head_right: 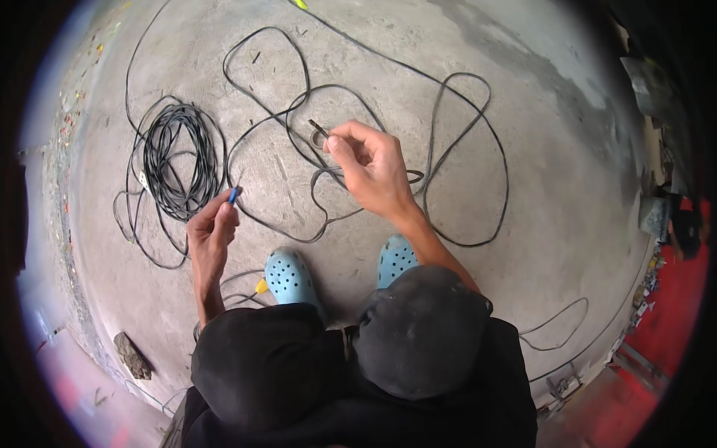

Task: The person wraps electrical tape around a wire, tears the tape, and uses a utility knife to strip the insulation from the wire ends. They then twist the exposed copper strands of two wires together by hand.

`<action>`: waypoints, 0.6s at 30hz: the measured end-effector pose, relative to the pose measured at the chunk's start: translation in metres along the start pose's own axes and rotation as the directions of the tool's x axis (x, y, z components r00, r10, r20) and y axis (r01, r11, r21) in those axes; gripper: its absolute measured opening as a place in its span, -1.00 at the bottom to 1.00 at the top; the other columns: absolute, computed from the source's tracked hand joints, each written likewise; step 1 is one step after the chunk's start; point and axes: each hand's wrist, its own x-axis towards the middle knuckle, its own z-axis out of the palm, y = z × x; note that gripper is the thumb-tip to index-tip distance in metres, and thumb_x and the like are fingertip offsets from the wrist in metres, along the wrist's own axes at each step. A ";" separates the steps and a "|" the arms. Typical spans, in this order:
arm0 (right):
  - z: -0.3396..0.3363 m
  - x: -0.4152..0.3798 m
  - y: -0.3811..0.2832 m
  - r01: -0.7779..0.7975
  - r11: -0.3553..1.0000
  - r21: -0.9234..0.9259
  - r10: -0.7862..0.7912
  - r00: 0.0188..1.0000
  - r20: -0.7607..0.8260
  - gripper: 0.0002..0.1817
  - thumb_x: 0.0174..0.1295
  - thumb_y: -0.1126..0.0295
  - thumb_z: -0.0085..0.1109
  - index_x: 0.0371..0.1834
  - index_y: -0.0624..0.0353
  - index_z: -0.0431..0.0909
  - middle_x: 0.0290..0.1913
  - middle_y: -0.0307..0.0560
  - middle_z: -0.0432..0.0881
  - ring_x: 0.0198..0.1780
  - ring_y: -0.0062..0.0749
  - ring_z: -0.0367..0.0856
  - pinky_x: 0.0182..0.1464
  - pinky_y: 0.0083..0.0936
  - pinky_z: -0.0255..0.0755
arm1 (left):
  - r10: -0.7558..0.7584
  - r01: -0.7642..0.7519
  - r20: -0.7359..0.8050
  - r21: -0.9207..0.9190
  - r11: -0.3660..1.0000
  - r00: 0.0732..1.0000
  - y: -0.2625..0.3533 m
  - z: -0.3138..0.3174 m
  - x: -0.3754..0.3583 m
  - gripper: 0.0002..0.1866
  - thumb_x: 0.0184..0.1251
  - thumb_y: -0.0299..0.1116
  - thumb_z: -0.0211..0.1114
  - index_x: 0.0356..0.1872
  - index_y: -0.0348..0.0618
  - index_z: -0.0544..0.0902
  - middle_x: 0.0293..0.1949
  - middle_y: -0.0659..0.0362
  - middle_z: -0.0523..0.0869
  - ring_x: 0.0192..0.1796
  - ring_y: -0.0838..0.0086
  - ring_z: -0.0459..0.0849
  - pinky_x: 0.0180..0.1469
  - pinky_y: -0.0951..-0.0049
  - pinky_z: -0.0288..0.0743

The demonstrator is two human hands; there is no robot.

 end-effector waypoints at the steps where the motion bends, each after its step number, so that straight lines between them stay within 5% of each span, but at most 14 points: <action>1: 0.001 -0.002 -0.002 0.010 1.000 0.009 -0.010 1.000 0.007 -0.78 0.50 0.35 0.19 -0.22 0.30 0.67 -0.45 -0.37 0.60 -0.49 -0.85 0.32 -0.48 -0.71 0.17 | 0.035 -0.027 0.099 -0.080 0.996 0.994 0.021 0.018 0.002 -0.70 0.54 -0.41 0.29 0.18 -0.35 0.68 -0.33 0.27 0.67 -0.33 0.71 0.52 -0.29 0.64 0.38; 3: 0.002 -0.006 -0.005 0.028 0.999 0.023 -0.028 1.000 0.008 -0.79 0.50 0.36 0.20 -0.22 0.31 0.67 -0.45 -0.35 0.61 -0.47 -0.85 0.36 -0.47 -0.71 0.20 | 0.196 -0.152 0.220 -0.203 0.967 0.955 0.045 0.049 0.007 -0.71 0.53 -0.39 0.32 0.13 -0.36 0.70 -0.33 0.25 0.66 -0.44 0.75 0.41 -0.45 0.69 0.21; 6: 0.000 -0.016 -0.011 0.068 0.998 0.015 -0.068 0.998 0.003 -0.81 0.48 0.39 0.20 -0.21 0.33 0.65 -0.45 -0.32 0.62 -0.45 -0.82 0.41 -0.44 -0.70 0.27 | 0.217 -0.121 0.319 -0.293 0.948 0.923 0.074 0.075 0.013 -0.70 0.50 -0.43 0.35 0.14 -0.37 0.69 -0.28 0.19 0.70 -0.41 0.74 0.46 -0.43 0.70 0.24; 10: -0.003 -0.023 -0.016 0.185 0.983 -0.017 -0.185 0.982 -0.020 -0.84 0.44 0.44 0.17 -0.23 0.33 0.63 -0.48 -0.26 0.57 -0.44 -0.76 0.41 -0.44 -0.64 0.29 | 0.245 -0.210 0.340 -0.136 0.968 0.908 0.084 0.085 0.017 -0.66 0.47 -0.44 0.39 0.19 -0.29 0.69 -0.29 0.29 0.69 -0.32 0.72 0.52 -0.31 0.65 0.36; 13: -0.007 -0.025 -0.027 0.170 0.984 -0.042 -0.169 0.985 0.032 -0.83 0.44 0.44 0.14 -0.28 0.32 0.60 -0.52 -0.27 0.51 -0.48 -0.75 0.35 -0.47 -0.60 0.22 | 0.150 -0.096 0.349 -0.170 0.981 0.925 0.092 0.084 0.011 -0.67 0.48 -0.44 0.39 0.19 -0.30 0.69 -0.29 0.30 0.66 -0.36 0.73 0.50 -0.33 0.67 0.34; 18: -0.005 -0.025 -0.030 0.219 0.975 -0.041 -0.217 0.975 0.050 -0.83 0.43 0.44 0.13 -0.31 0.31 0.57 -0.56 -0.27 0.44 -0.53 -0.72 0.29 -0.51 -0.56 0.15 | 0.207 -0.145 0.285 -0.224 0.964 0.936 0.092 0.087 0.006 -0.61 0.41 -0.50 0.43 0.22 -0.30 0.63 -0.32 0.31 0.67 -0.30 0.74 0.54 -0.28 0.67 0.40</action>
